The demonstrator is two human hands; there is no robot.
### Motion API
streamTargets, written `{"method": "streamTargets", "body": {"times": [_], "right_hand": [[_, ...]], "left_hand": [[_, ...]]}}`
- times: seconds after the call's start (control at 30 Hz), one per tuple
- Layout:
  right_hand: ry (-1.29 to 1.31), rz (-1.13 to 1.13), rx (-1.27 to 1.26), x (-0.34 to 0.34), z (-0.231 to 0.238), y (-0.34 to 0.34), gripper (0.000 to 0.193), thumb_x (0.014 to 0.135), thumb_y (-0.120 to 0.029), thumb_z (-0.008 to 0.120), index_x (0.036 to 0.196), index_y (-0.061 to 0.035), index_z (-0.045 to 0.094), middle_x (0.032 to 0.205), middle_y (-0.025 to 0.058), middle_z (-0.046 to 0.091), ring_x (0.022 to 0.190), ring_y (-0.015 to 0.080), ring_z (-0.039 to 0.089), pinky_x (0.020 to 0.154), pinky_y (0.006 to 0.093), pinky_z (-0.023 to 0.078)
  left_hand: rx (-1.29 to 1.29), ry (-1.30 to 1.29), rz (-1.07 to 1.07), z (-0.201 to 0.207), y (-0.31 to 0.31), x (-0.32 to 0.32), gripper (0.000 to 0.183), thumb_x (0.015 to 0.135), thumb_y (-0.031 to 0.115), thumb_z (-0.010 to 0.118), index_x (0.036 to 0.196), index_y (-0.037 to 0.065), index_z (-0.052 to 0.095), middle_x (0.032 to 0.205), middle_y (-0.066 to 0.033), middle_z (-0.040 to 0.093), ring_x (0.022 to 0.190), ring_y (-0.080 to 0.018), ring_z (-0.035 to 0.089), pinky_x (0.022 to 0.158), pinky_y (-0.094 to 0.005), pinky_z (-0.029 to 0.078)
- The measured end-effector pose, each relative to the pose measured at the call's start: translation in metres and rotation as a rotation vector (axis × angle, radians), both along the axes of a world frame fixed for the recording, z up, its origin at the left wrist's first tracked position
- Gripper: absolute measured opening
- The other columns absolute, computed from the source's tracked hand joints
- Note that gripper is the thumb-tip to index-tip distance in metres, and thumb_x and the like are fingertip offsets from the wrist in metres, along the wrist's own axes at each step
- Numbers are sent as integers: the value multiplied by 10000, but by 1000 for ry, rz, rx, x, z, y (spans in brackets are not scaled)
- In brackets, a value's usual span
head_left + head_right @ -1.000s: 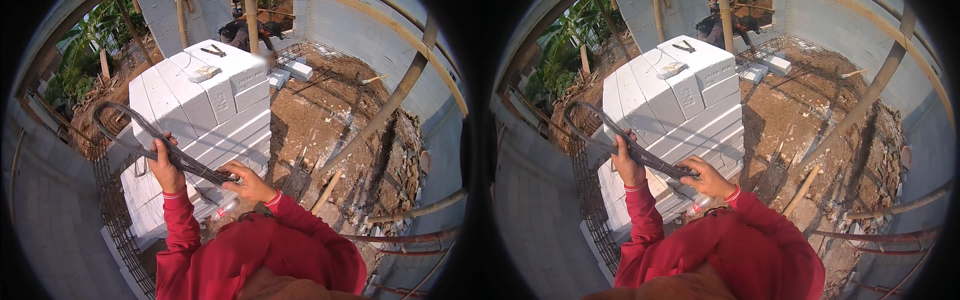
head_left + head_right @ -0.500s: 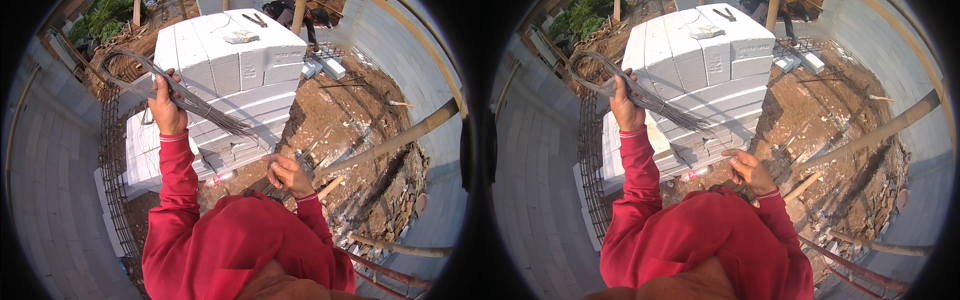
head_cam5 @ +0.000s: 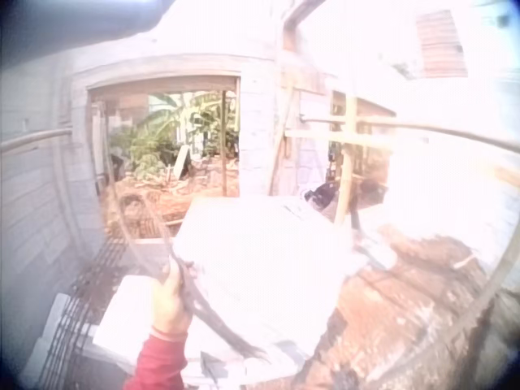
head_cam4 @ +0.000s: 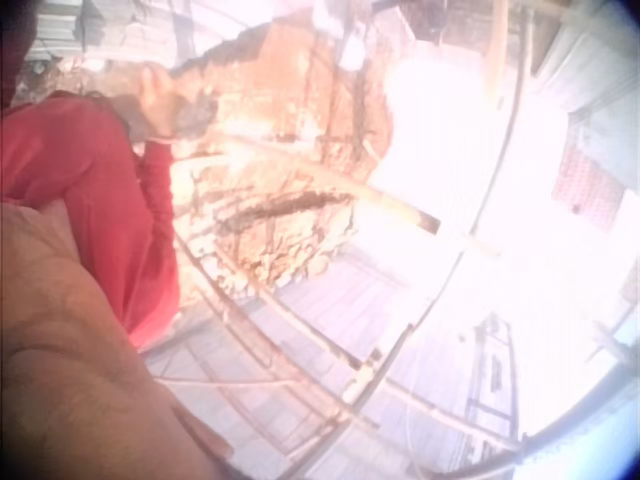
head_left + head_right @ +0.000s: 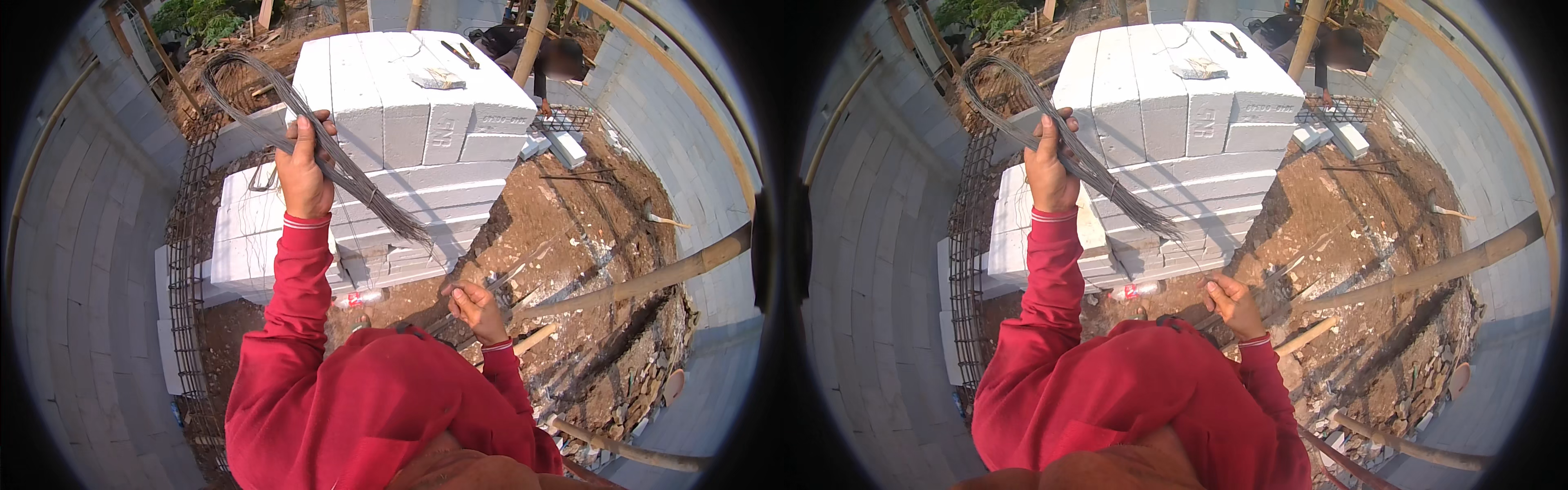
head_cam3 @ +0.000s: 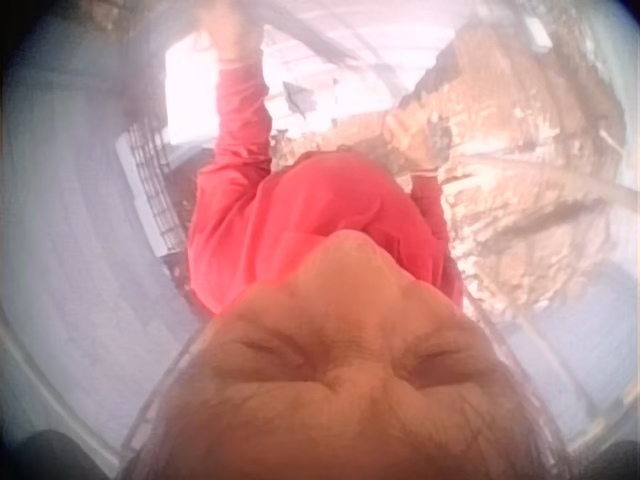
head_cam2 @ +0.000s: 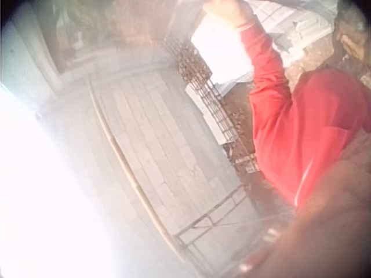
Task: The person handles a bundle of rebar ties, separates individual ties, and uses a bamboo pole to adjust the position of the rebar. The person then sits on a rebar cage and continues to manipulate the ties.
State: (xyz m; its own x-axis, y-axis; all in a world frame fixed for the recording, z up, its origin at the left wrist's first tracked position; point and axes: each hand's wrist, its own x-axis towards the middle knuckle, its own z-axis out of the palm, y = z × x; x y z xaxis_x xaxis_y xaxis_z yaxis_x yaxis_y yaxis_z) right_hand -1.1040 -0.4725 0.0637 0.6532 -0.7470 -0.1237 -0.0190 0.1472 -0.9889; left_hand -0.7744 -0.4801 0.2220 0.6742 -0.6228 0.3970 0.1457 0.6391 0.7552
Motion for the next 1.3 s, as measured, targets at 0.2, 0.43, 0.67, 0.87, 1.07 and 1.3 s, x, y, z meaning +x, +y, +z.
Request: {"method": "streamTargets", "body": {"times": [0.2, 0.43, 0.67, 0.87, 1.07, 1.3], "right_hand": [[-57, -6, -13, 11, 4, -5, 204, 1028, -173, 518, 1082, -52, 673, 684, -45, 526, 617, 26, 431, 548, 192, 331], [-80, 7, 14, 20, 4, -8, 223, 1037, -202, 514, 1053, -25, 650, 688, -25, 529, 600, 25, 405, 539, 189, 314], [25, -56, 1, -4, -10, -4, 190, 1021, -170, 541, 1022, -28, 667, 662, -42, 501, 599, 48, 413, 558, 217, 328], [7, -48, -131, 6, -2, 1, 167, 998, -111, 571, 1060, 3, 675, 684, -20, 538, 632, 62, 479, 582, 224, 383], [-12, -82, -271, 22, 6, -2, 186, 1000, -111, 567, 1076, 21, 673, 682, -14, 546, 637, 64, 493, 583, 221, 391], [97, -194, -371, -18, -19, -11, 187, 992, -116, 572, 1069, 7, 690, 689, -14, 551, 630, 53, 487, 572, 227, 397]], "left_hand": [[25, -20, -84, 1, -5, -13, 302, 1029, 269, 544, 1079, -11, 645, 816, -11, 638, 558, -27, 392, 502, -181, 301], [49, -71, -130, 1, -10, -18, 385, 1009, 351, 577, 1136, -10, 622, 853, 5, 639, 552, -15, 380, 490, -177, 294], [-25, -51, -168, 10, -3, 4, 410, 1014, 355, 568, 1123, -35, 635, 835, -17, 656, 553, -25, 374, 493, -190, 300], [-192, 74, -416, -8, -11, 6, 434, 991, 421, 570, 1117, 10, 626, 852, -27, 624, 617, -49, 433, 525, -200, 348], [-494, 5, -875, -20, -18, 13, 345, 974, 437, 569, 1095, 123, 649, 784, 12, 524, 644, -94, 400, 555, -236, 366], [-781, -127, -995, -10, -15, 37, 143, 980, 277, 616, 1030, 164, 689, 744, 36, 603, 553, -59, 356, 463, -216, 299]]}}
